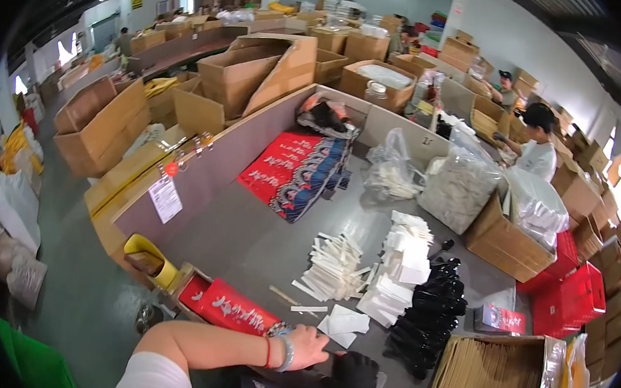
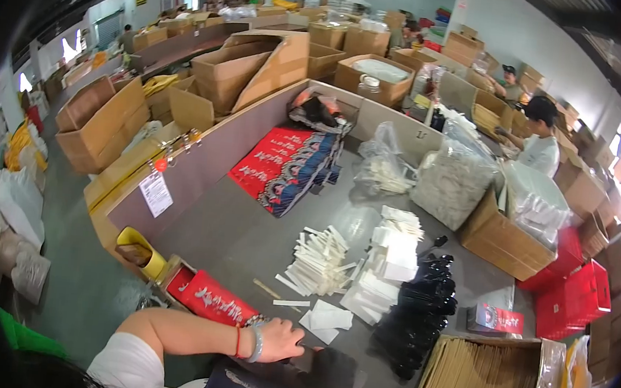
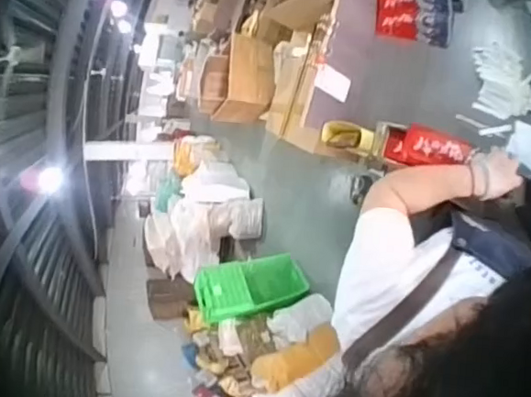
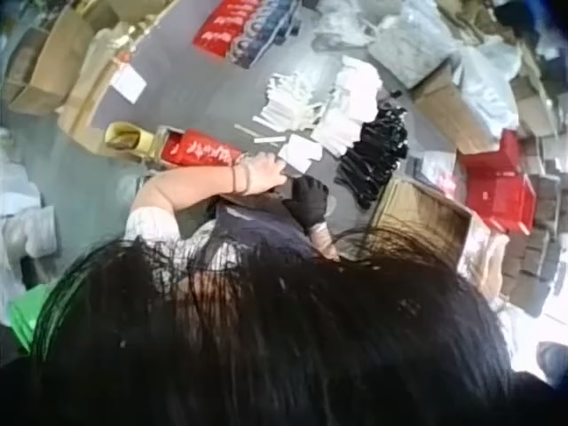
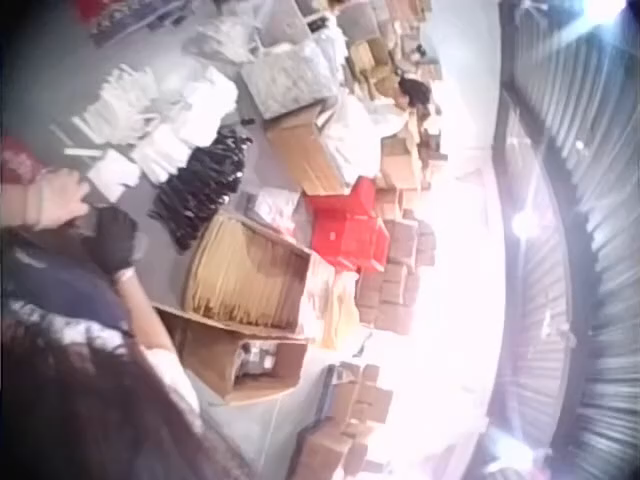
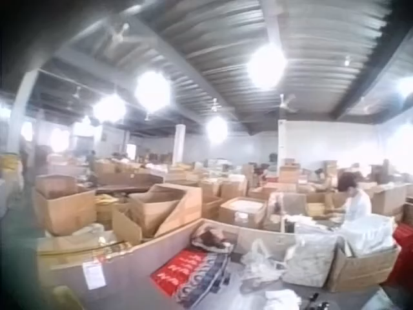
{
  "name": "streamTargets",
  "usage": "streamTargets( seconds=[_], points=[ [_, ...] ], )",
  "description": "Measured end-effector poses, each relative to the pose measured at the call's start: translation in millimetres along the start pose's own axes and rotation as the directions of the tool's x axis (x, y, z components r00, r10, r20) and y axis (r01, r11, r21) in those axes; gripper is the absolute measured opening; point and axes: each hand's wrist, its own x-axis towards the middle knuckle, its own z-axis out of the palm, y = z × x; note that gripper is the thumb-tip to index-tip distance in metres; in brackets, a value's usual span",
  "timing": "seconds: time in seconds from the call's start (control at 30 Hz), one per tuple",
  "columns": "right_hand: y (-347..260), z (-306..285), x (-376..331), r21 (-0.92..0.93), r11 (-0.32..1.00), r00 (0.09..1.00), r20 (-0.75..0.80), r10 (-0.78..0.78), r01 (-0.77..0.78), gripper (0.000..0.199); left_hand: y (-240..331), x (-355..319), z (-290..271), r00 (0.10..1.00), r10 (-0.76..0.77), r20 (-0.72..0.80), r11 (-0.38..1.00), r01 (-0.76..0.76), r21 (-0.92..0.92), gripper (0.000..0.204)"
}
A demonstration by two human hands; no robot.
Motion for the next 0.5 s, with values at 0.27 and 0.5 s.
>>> streamTargets(
  seconds=[0.27, 0.5],
  points=[
    [12, -31, -12, -0.106, 0.985, 0.987, -0.106, 0.123, -0.134, 0.048, -56, 0, 10, 0.992, 0.052, -0.112, 0.996, -0.059, -0.066, 0.010],
    [37, -12, -27, -0.091, 0.950, 0.953, -0.069, 0.295, -0.300, 0.058, -137, -47, 40, 0.945, -0.199, -0.261, 0.979, 0.205, -0.006, 0.020]
  ],
)
